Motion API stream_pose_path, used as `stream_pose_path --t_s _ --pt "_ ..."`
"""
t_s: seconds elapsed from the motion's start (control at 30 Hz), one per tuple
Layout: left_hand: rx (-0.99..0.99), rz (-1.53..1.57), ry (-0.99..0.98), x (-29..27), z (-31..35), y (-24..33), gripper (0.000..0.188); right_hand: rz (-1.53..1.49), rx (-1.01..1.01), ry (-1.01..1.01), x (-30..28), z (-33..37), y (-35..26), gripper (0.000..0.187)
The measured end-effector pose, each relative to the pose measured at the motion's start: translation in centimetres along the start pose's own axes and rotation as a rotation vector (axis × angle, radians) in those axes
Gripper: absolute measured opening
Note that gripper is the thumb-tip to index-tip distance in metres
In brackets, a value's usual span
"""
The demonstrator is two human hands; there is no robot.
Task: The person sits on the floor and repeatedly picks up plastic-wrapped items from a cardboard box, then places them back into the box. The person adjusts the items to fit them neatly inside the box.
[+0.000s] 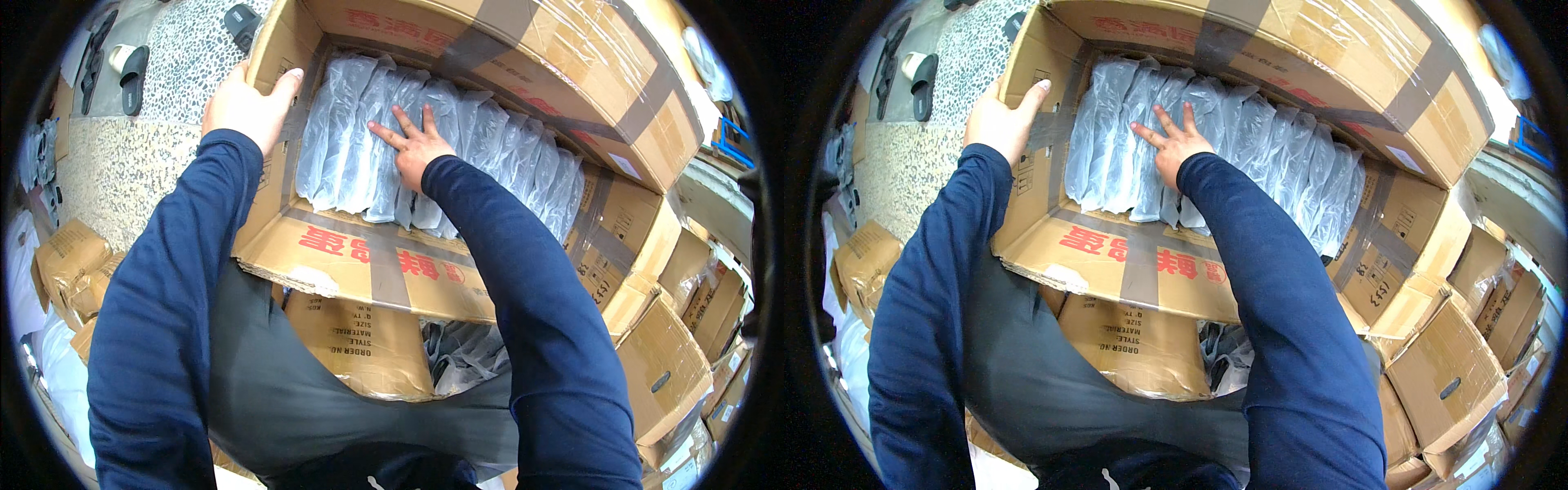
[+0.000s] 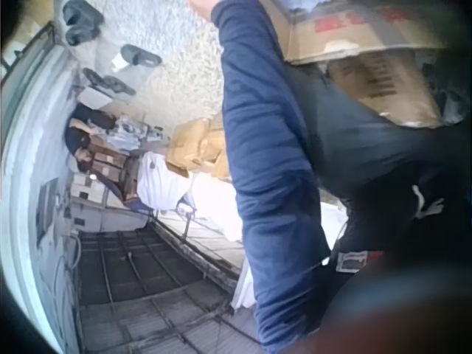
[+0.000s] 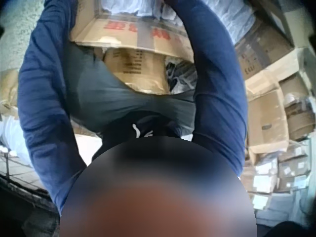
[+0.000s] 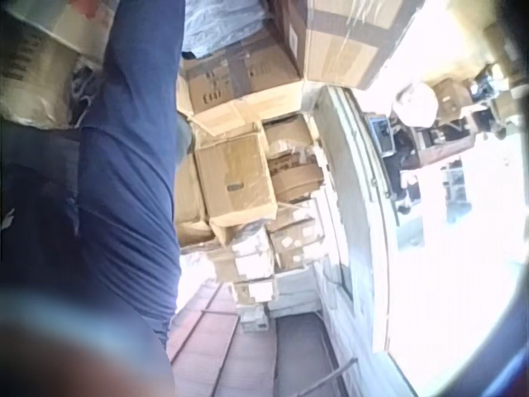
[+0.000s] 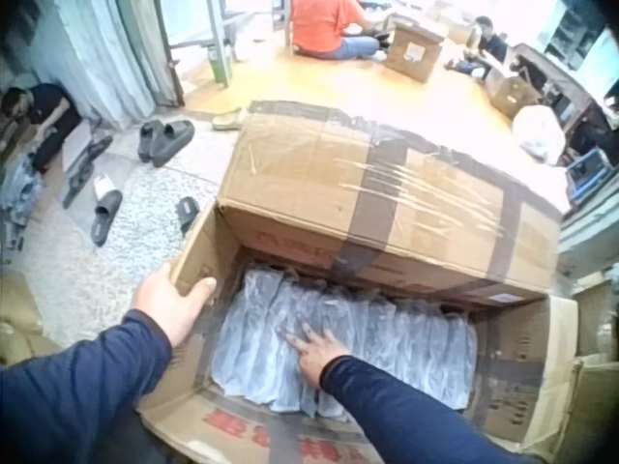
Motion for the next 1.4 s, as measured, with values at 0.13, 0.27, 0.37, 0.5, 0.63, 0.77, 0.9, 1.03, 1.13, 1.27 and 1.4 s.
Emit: stream_pose_path --t_s 0.13,0.27,0.37,0.5,0.63,0.77,0.9,1.03,1.13,1.27,1.4 --pt "0.013 0.029 0.009 0.1 0.2 0.0 0.073 -0.032 -0.028 -0.116 -1.6 -0.9 0.5 0.024" --pt "0.017 0.021 0.028 0.1 0.2 0.1 0.072 -0.053 0.0 -0.081 -1.9 -1.5 0.4 0.024" --pt "0.013 0.04 -0.001 0.1 0.1 0.2 0.072 -0.042 0.016 0.003 -1.7 -1.7 -0.1 0.023" --pt "0.036 0.064 -0.001 -0.1 0.3 0.3 0.068 -0.037 0.048 0.028 -0.8 -1.4 -0.5 0.018" --pt "0.033 0.111 -0.01 -0.2 0.5 0.5 0.066 -0.057 0.054 0.04 -0.2 -0.4 -0.1 0.015" --pt "0.037 0.099 -0.005 -0.1 0.3 0.2 0.068 -0.097 0.004 -0.02 -0.2 0.3 0.6 0.015" --pt "0.036 0.078 -0.007 0.3 0.0 -0.4 0.07 -0.052 -0.005 -0.089 -0.8 0.5 0.9 0.022" --pt "0.021 0.091 -0.029 0.0 0.2 -0.1 0.069 -0.024 -0.007 -0.093 -1.2 0.3 0.8 0.022" --pt "0.108 0.015 0.128 -0.8 1.6 1.9 0.066 -0.034 0.014 -0.081 -1.1 0.2 0.7 0.021" --pt "0.978 -0.339 0.084 2.5 4.8 7.0 0.047 -0.073 0.049 -0.001 -0.4 0.1 0.8 0.022" --pt "0.211 -0.466 -0.631 11.3 3.8 5.0 0.04 -0.054 0.029 0.051 0.2 0.0 1.0 0.022"
Point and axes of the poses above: each hand's wrist, its own z-axis away from the middle knuckle, its own x-axis out of the palm, y = z × x, the point moved 3 cm from there along -z, towards the middle knuckle, and after that the axes turned 11 degrees about -y, right-handed, at the moved point
